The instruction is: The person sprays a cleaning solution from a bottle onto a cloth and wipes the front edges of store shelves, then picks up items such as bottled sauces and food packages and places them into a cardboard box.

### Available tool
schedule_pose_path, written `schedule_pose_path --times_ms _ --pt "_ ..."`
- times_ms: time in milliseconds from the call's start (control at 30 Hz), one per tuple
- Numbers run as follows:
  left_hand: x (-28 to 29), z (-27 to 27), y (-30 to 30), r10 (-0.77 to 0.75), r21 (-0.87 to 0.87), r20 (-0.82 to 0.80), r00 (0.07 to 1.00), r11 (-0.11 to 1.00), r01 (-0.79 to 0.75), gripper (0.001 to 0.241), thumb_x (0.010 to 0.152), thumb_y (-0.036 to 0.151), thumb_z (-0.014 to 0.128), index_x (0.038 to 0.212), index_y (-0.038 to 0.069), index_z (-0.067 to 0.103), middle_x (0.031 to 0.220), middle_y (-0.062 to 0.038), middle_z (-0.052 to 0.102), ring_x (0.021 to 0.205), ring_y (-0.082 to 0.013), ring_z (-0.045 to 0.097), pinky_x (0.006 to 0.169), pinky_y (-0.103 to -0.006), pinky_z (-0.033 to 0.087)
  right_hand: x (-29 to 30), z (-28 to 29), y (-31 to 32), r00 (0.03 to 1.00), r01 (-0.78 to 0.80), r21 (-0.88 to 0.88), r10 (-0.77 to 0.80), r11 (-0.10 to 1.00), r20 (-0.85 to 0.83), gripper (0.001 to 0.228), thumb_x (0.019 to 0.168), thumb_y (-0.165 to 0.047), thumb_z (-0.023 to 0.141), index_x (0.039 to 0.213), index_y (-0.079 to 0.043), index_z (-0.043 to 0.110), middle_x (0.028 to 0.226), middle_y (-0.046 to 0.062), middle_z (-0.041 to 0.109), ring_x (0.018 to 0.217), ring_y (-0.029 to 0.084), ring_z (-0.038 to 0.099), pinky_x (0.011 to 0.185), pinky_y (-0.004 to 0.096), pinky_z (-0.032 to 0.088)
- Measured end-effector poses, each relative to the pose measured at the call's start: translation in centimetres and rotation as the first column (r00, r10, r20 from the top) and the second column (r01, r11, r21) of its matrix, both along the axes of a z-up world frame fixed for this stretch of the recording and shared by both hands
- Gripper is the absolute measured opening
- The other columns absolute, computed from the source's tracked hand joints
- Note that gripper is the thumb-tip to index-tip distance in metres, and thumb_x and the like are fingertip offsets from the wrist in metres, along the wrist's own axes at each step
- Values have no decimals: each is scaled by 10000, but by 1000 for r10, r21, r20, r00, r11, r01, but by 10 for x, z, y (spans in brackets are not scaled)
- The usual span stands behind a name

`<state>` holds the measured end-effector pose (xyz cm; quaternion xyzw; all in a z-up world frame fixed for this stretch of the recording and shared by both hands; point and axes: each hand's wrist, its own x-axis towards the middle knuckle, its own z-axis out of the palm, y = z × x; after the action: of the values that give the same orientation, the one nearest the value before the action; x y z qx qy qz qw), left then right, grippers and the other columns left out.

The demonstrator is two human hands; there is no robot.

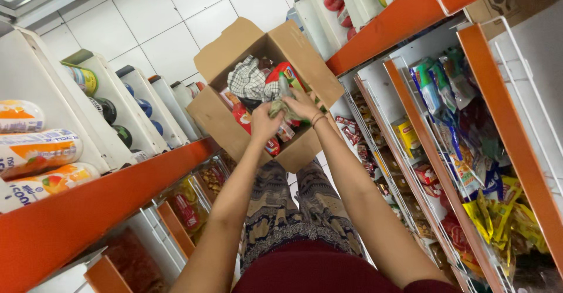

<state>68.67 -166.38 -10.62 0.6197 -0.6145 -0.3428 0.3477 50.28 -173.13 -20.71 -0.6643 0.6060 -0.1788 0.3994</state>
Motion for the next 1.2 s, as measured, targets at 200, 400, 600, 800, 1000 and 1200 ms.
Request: schedule_pose_path --times_ms 200,400,600,800,1000,1200 --pt "16 -8 -13 160 -155 -486 859 951 -266 261 877 185 778 1035 -10 703 986 -60 707 921 -168 650 852 -329 520 -3 1 -5 998 18 43 -15 999 -64 597 1065 -470 311 1384 -71 619 1365 200 638 1314 388 562 1163 451 359" --pt "-3 8 -46 198 114 -699 687 979 -166 377 1037 335 625 1062 -22 741 973 -52 748 893 -104 639 826 -283 514 -14 24 -5 997 -70 -257 74 964 7 579 1054 -440 322 1405 -49 565 1398 194 610 1289 382 582 1079 466 460" --pt "-39 118 -60 -133 24 -671 729 979 200 447 1060 374 537 1058 -27 736 972 -42 756 886 -98 642 835 -281 521 -42 161 46 -9 -3 387 -387 922 922 625 941 -541 482 1376 -96 538 1316 108 652 1171 282 658 886 519 598" --pt "-106 242 -25 -180 -468 33 983 866 174 384 1004 253 726 1262 -18 638 1218 -226 645 1121 -376 633 993 -451 501 -85 273 90 336 547 146 -375 825 864 293 1033 -105 684 1277 56 667 1122 91 724 954 170 700 811 361 604" --pt "-173 313 13 -663 -686 80 744 505 524 755 793 259 822 1406 -26 486 1384 -284 502 1258 -462 512 1061 -503 437 -150 368 146 360 704 -39 -308 709 881 338 1087 -214 548 1274 43 664 1081 97 733 917 143 691 815 331 596" --pt "-255 347 23 -774 -533 -478 416 632 563 753 889 30 787 1538 54 406 1434 -153 534 1302 -271 589 1136 -361 483 -198 485 231 800 559 -507 -265 656 539 628 1139 -458 388 1382 85 590 1353 180 673 1276 255 624 1133 385 451"
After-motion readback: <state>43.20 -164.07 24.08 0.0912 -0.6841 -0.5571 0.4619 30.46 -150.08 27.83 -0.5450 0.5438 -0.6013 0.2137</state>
